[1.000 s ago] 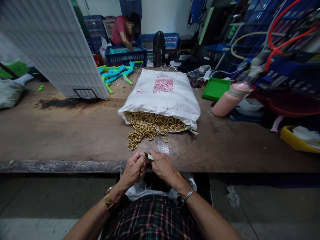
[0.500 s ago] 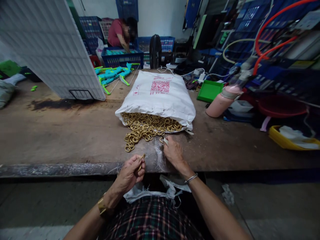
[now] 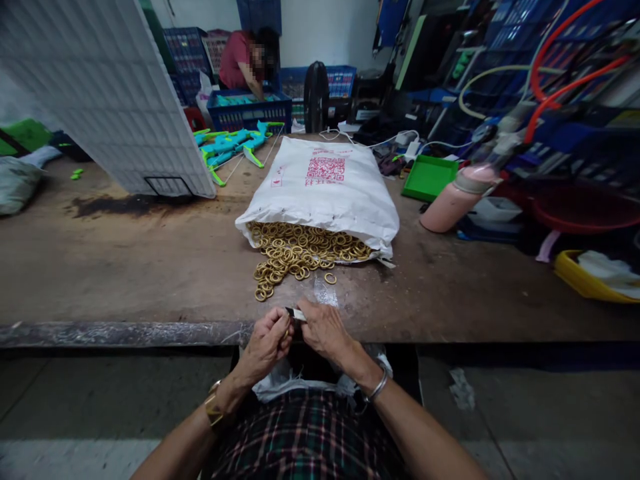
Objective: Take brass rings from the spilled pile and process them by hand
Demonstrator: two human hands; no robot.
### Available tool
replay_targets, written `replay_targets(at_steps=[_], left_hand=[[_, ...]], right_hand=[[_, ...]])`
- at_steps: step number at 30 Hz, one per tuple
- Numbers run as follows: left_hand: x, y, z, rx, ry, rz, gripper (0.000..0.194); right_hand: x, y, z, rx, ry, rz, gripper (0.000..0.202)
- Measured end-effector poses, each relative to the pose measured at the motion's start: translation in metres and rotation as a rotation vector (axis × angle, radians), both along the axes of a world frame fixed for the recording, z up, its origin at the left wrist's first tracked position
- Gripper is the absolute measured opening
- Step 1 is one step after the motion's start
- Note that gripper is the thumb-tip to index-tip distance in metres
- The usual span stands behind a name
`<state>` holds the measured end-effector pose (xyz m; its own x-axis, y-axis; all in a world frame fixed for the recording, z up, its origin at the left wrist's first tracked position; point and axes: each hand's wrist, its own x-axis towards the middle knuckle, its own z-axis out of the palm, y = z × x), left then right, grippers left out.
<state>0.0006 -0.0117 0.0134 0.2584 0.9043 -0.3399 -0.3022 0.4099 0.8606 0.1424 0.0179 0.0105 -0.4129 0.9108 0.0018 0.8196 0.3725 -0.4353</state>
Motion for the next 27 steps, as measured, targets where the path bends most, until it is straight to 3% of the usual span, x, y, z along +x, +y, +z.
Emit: replay_targets(at_steps=[15, 18, 22, 27], left_hand=[[-0.001, -0.004, -0.004, 0.014, -0.048, -0.01, 0.038], [-0.002, -0.009, 0.005, -0.023, -0.18, -0.048, 0.033], [-0.004, -0.011, 0.019, -0.141, -0.388, -0.103, 0.028], [-0.006, -0.005, 0.01, -0.286, -0.48, 0.011, 0.029]], right_hand=[[0.0, -0.004, 0.002, -0.089, -0.176, 0.035, 0.025], [0.006, 0.004, 0.002, -0.07, -0.256, -0.074, 0.025], [0.022, 0.025, 0.003, 0.015, -0.314, -0.329, 0.024], [0.035, 0.05, 0.004, 0.088, -0.232, -0.51, 0.025]])
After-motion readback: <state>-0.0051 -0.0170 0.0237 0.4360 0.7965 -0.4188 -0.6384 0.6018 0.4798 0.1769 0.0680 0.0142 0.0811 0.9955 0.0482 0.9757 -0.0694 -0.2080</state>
